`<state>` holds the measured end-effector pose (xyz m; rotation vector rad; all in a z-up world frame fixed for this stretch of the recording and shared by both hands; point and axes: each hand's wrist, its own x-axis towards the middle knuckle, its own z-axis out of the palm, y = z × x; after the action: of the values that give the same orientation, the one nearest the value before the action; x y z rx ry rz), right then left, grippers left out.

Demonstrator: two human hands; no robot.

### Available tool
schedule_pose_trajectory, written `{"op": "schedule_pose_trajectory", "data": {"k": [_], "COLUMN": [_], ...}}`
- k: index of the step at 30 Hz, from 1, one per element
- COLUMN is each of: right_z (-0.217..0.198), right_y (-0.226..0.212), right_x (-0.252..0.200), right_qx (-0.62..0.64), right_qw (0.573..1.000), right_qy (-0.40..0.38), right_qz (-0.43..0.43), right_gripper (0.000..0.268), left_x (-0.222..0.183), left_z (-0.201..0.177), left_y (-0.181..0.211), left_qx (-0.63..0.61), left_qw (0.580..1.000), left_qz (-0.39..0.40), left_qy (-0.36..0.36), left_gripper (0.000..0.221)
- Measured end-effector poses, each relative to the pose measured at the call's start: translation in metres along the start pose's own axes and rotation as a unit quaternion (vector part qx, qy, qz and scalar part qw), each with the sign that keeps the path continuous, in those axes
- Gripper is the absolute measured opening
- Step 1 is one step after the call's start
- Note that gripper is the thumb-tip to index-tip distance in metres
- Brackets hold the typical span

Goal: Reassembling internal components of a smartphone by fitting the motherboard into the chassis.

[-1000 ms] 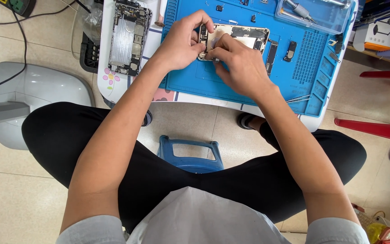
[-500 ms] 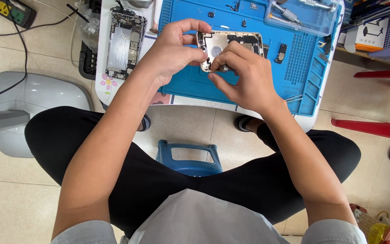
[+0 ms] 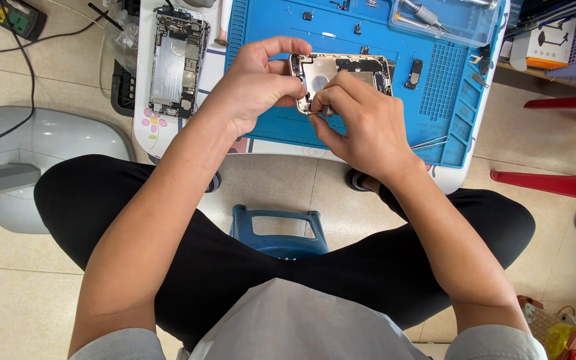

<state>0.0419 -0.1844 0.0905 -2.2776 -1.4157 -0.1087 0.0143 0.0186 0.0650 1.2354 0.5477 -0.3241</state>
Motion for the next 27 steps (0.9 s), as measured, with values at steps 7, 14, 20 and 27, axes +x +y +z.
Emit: {"op": "schedule_pose_trajectory", "data": {"k": [7, 14, 20, 27], "right_z": [-0.013, -0.020, -0.030, -0.030], "right_y": [0.001, 0.006, 0.007, 0.009], "right_x": [0.000, -0.005, -0.006, -0.008], "right_qx": [0.016, 0.021, 0.064, 0.073], "right_qw": [1.000, 0.999, 0.995, 0.989], "right_qy": [-0.020, -0.041, -0.066, -0.119], "right_qz": [-0.006, 0.004, 0.046, 0.044], "right_gripper": [0.014, 0.014, 0.021, 0.016], "left_x": [-0.006, -0.007, -0.010, -0.003], "left_z": [0.004, 0.008, 0.013, 0.020], "left_y": [0.009, 0.012, 0.017, 0.010], "left_qx": [0.005, 0.021, 0.018, 0.023], "left_qw": [1.000, 0.999, 0.999, 0.998], "left_qz": [-0.013, -0.020, -0.027, -0.026], "left_qy": [-0.017, -0.027, -0.041, -0.043], "left_gripper": [0.050, 0.048, 0.046, 0.046]}}
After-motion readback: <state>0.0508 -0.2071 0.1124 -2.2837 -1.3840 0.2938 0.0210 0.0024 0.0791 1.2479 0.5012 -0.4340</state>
